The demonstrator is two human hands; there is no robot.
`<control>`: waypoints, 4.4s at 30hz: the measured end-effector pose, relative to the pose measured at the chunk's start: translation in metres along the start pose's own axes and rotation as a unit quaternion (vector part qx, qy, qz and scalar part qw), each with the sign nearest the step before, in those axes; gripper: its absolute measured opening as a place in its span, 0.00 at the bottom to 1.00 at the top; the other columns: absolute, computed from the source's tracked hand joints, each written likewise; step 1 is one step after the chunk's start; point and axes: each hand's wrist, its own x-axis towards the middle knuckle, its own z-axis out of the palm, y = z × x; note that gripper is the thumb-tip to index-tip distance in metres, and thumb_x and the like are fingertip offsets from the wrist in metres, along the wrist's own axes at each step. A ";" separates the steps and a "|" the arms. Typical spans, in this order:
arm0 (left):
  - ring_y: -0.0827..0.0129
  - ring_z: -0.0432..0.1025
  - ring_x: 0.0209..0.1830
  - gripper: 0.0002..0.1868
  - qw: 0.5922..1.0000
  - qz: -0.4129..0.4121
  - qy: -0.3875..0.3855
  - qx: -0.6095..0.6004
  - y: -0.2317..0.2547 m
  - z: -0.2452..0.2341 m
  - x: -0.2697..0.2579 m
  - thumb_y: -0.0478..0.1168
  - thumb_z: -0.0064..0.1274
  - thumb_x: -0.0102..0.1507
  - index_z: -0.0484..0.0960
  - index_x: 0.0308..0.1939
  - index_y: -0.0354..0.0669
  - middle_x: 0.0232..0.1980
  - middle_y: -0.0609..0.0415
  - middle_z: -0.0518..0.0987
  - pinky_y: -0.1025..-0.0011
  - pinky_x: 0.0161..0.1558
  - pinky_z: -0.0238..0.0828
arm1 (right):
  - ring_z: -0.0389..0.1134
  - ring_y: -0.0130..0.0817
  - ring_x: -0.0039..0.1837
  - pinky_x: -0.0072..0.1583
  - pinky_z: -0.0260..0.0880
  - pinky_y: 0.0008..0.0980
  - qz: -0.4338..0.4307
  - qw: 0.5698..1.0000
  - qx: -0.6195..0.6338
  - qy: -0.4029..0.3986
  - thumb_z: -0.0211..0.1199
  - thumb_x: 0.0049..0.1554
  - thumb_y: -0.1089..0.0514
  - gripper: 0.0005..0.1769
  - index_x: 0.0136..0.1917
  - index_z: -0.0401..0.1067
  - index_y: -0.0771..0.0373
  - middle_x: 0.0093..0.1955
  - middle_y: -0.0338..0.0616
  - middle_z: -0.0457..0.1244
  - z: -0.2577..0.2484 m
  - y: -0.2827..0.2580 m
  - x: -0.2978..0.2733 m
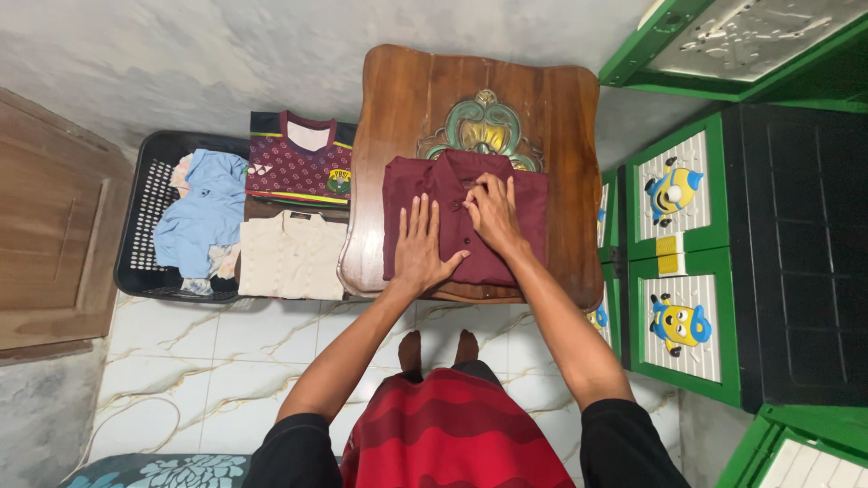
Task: The person folds a white shirt and places it on a stack, then folds a maroon shirt and places it on the same stack. Finally, the person picks up a light blue shirt from a laundry basket and begins to fold it.
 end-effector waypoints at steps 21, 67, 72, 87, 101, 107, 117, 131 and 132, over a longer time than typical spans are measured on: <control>0.42 0.48 0.83 0.42 0.992 -0.010 0.103 -0.066 -0.069 0.006 0.017 0.55 0.53 0.70 0.58 0.80 0.32 0.84 0.34 0.53 0.51 0.79 0.45 | 0.40 0.61 0.86 0.78 0.34 0.69 0.113 0.989 -0.075 0.059 0.58 0.66 0.47 0.34 0.82 0.56 0.56 0.86 0.64 0.41 -0.024 0.043 -0.085; 0.67 0.76 0.58 0.28 0.635 -0.242 -0.060 -0.732 -0.079 -0.051 -0.151 0.41 0.54 0.65 0.69 0.68 0.40 0.61 0.48 0.79 0.68 0.59 0.74 | 0.67 0.41 0.68 0.67 0.68 0.47 0.370 0.598 0.708 -0.060 0.55 0.65 0.50 0.28 0.74 0.60 0.62 0.69 0.48 0.64 -0.062 -0.020 -0.209; 0.62 0.76 0.56 0.30 0.522 -0.305 -0.071 -0.793 -0.088 -0.067 -0.221 0.45 0.55 0.68 0.70 0.70 0.30 0.62 0.42 0.78 0.65 0.56 0.77 | 0.65 0.45 0.71 0.71 0.62 0.50 0.330 0.542 0.762 -0.127 0.56 0.61 0.59 0.29 0.75 0.60 0.62 0.70 0.49 0.63 -0.036 -0.032 -0.246; 0.65 0.72 0.65 0.34 0.528 -0.369 -0.051 -0.763 -0.203 -0.098 -0.373 0.43 0.47 0.69 0.57 0.79 0.51 0.73 0.50 0.70 0.64 0.61 0.74 | 0.67 0.41 0.68 0.69 0.68 0.44 0.352 0.579 0.665 -0.313 0.60 0.62 0.51 0.29 0.72 0.63 0.66 0.68 0.49 0.65 0.096 -0.176 -0.243; 0.68 0.64 0.72 0.33 0.752 -0.300 -0.124 -0.574 -0.388 -0.084 -0.381 0.47 0.45 0.71 0.57 0.79 0.45 0.75 0.53 0.69 0.69 0.70 0.60 | 0.68 0.30 0.62 0.63 0.67 0.32 0.327 0.833 0.398 -0.203 0.54 0.66 0.45 0.26 0.70 0.69 0.63 0.63 0.43 0.68 0.248 -0.260 -0.216; 0.65 0.69 0.67 0.35 0.746 -0.315 -0.143 -0.568 -0.423 -0.069 -0.354 0.44 0.52 0.67 0.60 0.77 0.45 0.71 0.51 0.73 0.68 0.64 0.67 | 0.71 0.31 0.55 0.56 0.74 0.33 0.355 0.797 0.458 -0.169 0.58 0.65 0.50 0.21 0.65 0.73 0.66 0.56 0.45 0.71 0.265 -0.273 -0.201; 0.61 0.73 0.63 0.39 0.722 -0.356 -0.200 -0.559 -0.477 -0.021 -0.287 0.34 0.56 0.60 0.62 0.76 0.44 0.65 0.47 0.77 0.66 0.62 0.69 | 0.67 0.35 0.64 0.66 0.67 0.33 0.278 0.819 0.459 -0.205 0.54 0.59 0.65 0.26 0.71 0.66 0.64 0.66 0.47 0.67 0.311 -0.226 -0.155; 0.59 0.50 0.80 0.44 0.772 -0.358 -0.221 -0.477 -0.561 0.093 -0.239 0.37 0.56 0.66 0.47 0.81 0.40 0.82 0.43 0.54 0.66 0.74 0.49 | 0.70 0.47 0.59 0.62 0.67 0.37 0.247 0.943 0.219 -0.042 0.62 0.63 0.60 0.17 0.64 0.71 0.68 0.58 0.60 0.69 0.396 -0.190 -0.083; 0.59 0.51 0.80 0.44 0.771 -0.356 -0.218 -0.481 -0.567 0.099 -0.236 0.38 0.56 0.66 0.48 0.81 0.40 0.81 0.42 0.55 0.66 0.75 0.50 | 0.70 0.49 0.60 0.62 0.67 0.38 0.222 0.952 0.209 -0.024 0.62 0.63 0.60 0.17 0.64 0.70 0.69 0.59 0.61 0.68 0.402 -0.189 -0.082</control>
